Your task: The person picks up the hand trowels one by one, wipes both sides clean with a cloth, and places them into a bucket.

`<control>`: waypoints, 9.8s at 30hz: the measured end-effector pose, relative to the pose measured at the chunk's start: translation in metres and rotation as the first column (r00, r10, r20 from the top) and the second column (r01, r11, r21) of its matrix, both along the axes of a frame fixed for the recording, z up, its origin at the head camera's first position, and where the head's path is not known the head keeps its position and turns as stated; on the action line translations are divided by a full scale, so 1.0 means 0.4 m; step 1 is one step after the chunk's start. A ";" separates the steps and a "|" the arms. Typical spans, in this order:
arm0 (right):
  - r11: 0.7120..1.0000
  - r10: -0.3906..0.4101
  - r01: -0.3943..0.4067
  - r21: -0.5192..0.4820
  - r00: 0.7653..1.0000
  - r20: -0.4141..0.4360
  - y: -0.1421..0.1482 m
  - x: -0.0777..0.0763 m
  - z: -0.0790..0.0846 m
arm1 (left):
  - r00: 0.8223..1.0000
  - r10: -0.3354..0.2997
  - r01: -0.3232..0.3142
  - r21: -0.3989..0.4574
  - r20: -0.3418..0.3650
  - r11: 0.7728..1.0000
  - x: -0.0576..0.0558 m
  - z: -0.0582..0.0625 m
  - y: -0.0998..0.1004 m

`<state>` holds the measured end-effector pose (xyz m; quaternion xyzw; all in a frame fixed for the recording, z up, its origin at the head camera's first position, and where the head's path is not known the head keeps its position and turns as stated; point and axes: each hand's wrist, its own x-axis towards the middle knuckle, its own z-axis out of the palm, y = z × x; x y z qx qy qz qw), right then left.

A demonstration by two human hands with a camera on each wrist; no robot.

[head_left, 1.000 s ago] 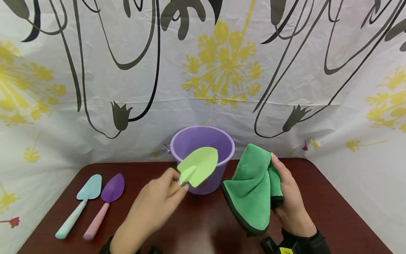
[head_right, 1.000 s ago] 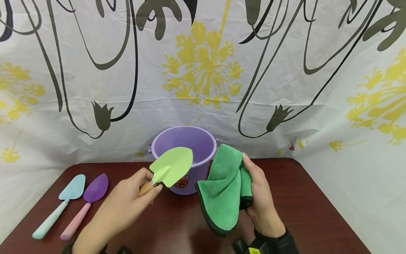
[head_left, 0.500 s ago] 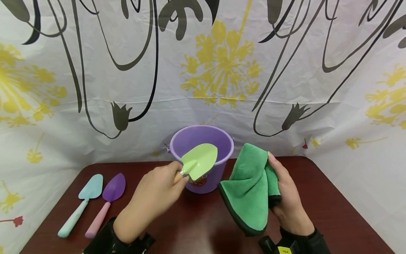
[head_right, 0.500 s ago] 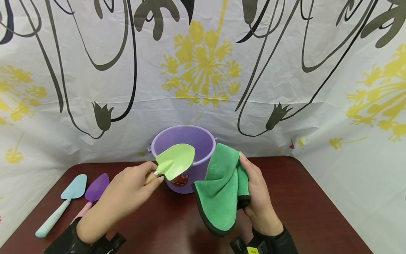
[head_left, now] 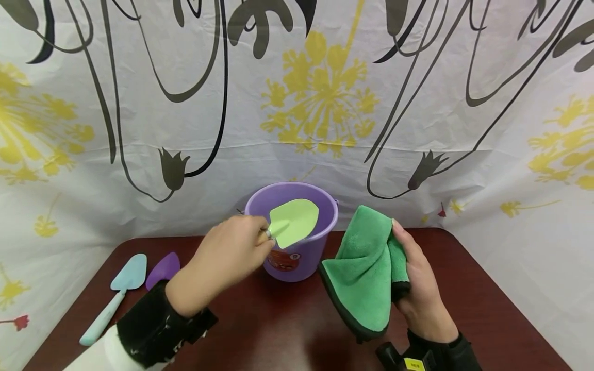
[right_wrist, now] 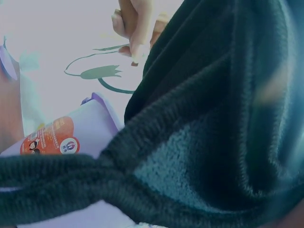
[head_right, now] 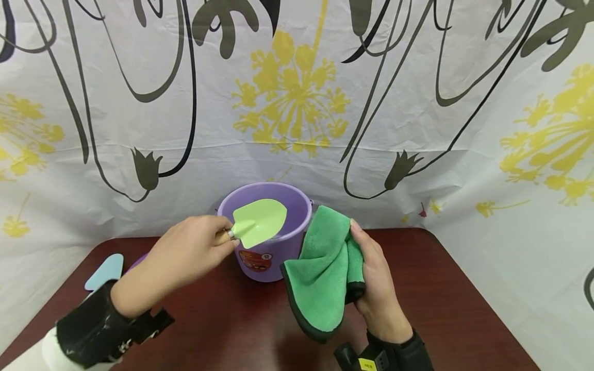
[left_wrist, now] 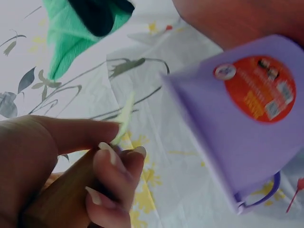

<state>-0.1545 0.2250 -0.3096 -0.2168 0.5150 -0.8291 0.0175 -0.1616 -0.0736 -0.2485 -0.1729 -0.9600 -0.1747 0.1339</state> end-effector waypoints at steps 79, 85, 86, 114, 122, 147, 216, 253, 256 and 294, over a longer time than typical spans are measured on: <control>0.998 -0.057 0.058 0.039 0.998 -0.017 0.017 0.004 0.009 | 0.907 0.107 0.000 -0.254 0.407 0.967 -0.323 -0.127 0.109; 0.994 -0.101 0.101 0.052 0.995 0.004 0.015 0.004 0.011 | 0.891 0.115 0.039 -0.326 0.439 0.945 -0.323 -0.130 0.120; 0.993 -0.110 0.110 0.051 0.994 0.004 0.015 0.005 0.011 | 0.890 0.113 0.049 -0.338 0.442 0.940 -0.323 -0.130 0.122; 0.994 -0.097 0.096 0.052 0.995 0.029 0.008 0.007 0.014 | 0.867 0.096 0.126 -0.401 0.489 0.907 -0.323 -0.140 0.126; 0.995 -0.070 0.068 0.070 0.997 0.028 0.011 0.004 0.005 | 0.850 0.140 0.096 -0.411 0.507 0.907 -0.334 -0.153 0.134; 0.996 -0.071 0.070 0.050 0.997 0.017 0.000 -0.003 0.006 | 0.962 -0.022 0.036 0.046 -0.273 0.998 -0.139 -0.149 -0.016; 0.992 -0.057 0.052 0.115 0.998 0.037 -0.025 -0.001 -0.003 | 0.576 0.551 -0.483 -0.292 0.603 0.825 -0.033 -0.445 -0.492; 0.970 0.004 -0.015 0.244 0.999 0.046 -0.033 -0.003 -0.009 | 0.808 0.225 -0.367 0.167 0.544 0.915 0.020 -0.364 -0.450; 0.962 -0.005 -0.002 0.272 1.000 0.027 -0.032 -0.002 -0.009 | 0.802 0.219 -0.375 0.182 0.556 0.909 0.021 -0.358 -0.439; 0.900 -0.083 0.002 0.436 0.983 0.165 -0.070 0.002 -0.015 | 0.976 -0.004 -0.053 0.257 0.220 0.965 0.111 -0.193 -0.182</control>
